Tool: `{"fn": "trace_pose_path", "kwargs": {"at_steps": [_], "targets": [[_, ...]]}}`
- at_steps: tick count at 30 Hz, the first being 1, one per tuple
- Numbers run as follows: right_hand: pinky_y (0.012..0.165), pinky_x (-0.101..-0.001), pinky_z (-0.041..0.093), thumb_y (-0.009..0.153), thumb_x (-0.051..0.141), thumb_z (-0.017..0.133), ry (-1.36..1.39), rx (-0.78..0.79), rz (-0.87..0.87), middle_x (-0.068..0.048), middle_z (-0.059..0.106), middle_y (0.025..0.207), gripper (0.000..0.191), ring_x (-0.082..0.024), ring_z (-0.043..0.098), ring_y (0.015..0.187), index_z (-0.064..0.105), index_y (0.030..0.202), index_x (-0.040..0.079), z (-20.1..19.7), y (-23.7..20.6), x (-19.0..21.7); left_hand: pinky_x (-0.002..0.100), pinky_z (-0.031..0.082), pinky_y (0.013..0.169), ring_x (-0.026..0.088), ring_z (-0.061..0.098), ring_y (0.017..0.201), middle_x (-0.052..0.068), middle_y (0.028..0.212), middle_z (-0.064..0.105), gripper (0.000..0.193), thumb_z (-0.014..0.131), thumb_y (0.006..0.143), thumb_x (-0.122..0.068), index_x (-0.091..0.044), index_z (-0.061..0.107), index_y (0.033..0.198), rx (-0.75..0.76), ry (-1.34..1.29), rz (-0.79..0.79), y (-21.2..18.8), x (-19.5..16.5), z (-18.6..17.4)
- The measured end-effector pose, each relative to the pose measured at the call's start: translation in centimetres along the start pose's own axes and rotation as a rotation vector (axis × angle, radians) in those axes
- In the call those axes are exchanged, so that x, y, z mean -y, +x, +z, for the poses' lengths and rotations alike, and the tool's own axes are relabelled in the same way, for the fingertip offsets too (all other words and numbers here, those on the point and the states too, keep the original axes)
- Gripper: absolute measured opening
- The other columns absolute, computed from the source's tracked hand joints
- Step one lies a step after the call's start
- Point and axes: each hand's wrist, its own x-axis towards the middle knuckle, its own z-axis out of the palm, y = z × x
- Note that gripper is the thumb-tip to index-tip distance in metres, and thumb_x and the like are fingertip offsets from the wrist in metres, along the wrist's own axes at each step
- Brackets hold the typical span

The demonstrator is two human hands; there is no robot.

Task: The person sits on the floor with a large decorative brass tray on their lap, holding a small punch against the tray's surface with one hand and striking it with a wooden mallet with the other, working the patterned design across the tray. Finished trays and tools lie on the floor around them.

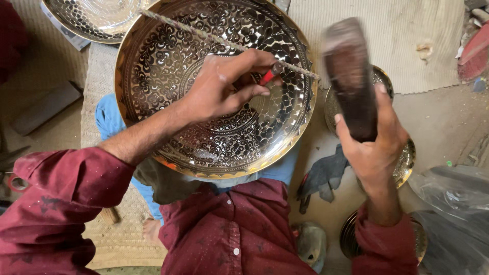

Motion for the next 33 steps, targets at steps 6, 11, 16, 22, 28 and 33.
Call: {"fn": "trace_pose_path", "kwargs": {"at_steps": [6, 11, 16, 22, 28, 33], "targets": [[0.075, -0.0406, 0.053, 0.091, 0.001, 0.090, -0.193, 0.000, -0.214, -0.016, 0.062, 0.104, 0.080, -0.032, 0.064, 0.087, 0.045, 0.155, 0.017, -1.4, 2.9, -0.3, 0.031, 0.067, 0.085, 0.019, 0.079, 0.102, 0.006, 0.116, 0.077, 0.041, 0.078, 0.099, -0.012, -0.006, 0.058, 0.134, -0.007, 0.043, 0.032, 0.1, -0.6, 0.0], [0.073, -0.0324, 0.052, 0.098, -0.007, 0.079, 0.238, -0.019, -0.070, -0.011, 0.061, 0.099, 0.077, -0.023, 0.061, 0.081, 0.039, 0.157, 0.022, -0.9, 3.4, 0.5, 0.029, 0.067, 0.082, 0.018, 0.079, 0.099, 0.005, 0.115, 0.077, 0.039, 0.078, 0.100, -0.011, -0.006, 0.059, 0.134, -0.006, 0.008, 0.010, 0.2, -0.6, 0.1], [0.057, -0.0310, 0.051, 0.081, -0.003, 0.083, -0.533, 0.175, -0.306, -0.005, 0.066, 0.080, 0.093, -0.015, 0.061, 0.064, 0.030, 0.153, 0.021, -0.9, 4.6, 1.4, 0.031, 0.064, 0.071, 0.015, 0.079, 0.082, 0.003, 0.103, 0.079, 0.033, 0.081, 0.098, -0.014, -0.010, 0.065, 0.127, 0.062, 0.060, -0.094, 0.0, -0.5, 0.1], [0.058, -0.0339, 0.048, 0.087, -0.011, 0.081, -0.421, 0.173, -0.225, -0.005, 0.063, 0.086, 0.085, -0.018, 0.060, 0.068, 0.045, 0.157, 0.020, -0.2, 5.1, 1.8, 0.033, 0.062, 0.072, 0.018, 0.077, 0.084, 0.006, 0.099, 0.076, 0.035, 0.082, 0.098, -0.014, -0.009, 0.063, 0.127, 0.045, 0.100, -0.081, 0.1, -0.5, 0.1], [0.063, -0.0352, 0.052, 0.083, -0.004, 0.082, -0.546, 0.259, -0.219, -0.005, 0.060, 0.086, 0.092, -0.018, 0.062, 0.072, 0.040, 0.161, 0.021, -0.8, 4.9, 1.3, 0.037, 0.061, 0.076, 0.026, 0.077, 0.092, 0.008, 0.104, 0.075, 0.041, 0.082, 0.096, -0.009, -0.007, 0.060, 0.130, 0.019, 0.093, -0.044, 0.2, -1.0, -0.1], [0.063, -0.0331, 0.053, 0.089, -0.009, 0.076, -0.116, 0.221, -0.137, -0.007, 0.061, 0.095, 0.085, -0.019, 0.062, 0.076, 0.039, 0.159, 0.020, -0.7, 5.1, 1.0, 0.036, 0.062, 0.081, 0.025, 0.077, 0.098, 0.007, 0.109, 0.075, 0.043, 0.081, 0.097, -0.009, -0.009, 0.057, 0.133, 0.009, 0.060, -0.005, 0.3, -1.2, -0.2]]}}
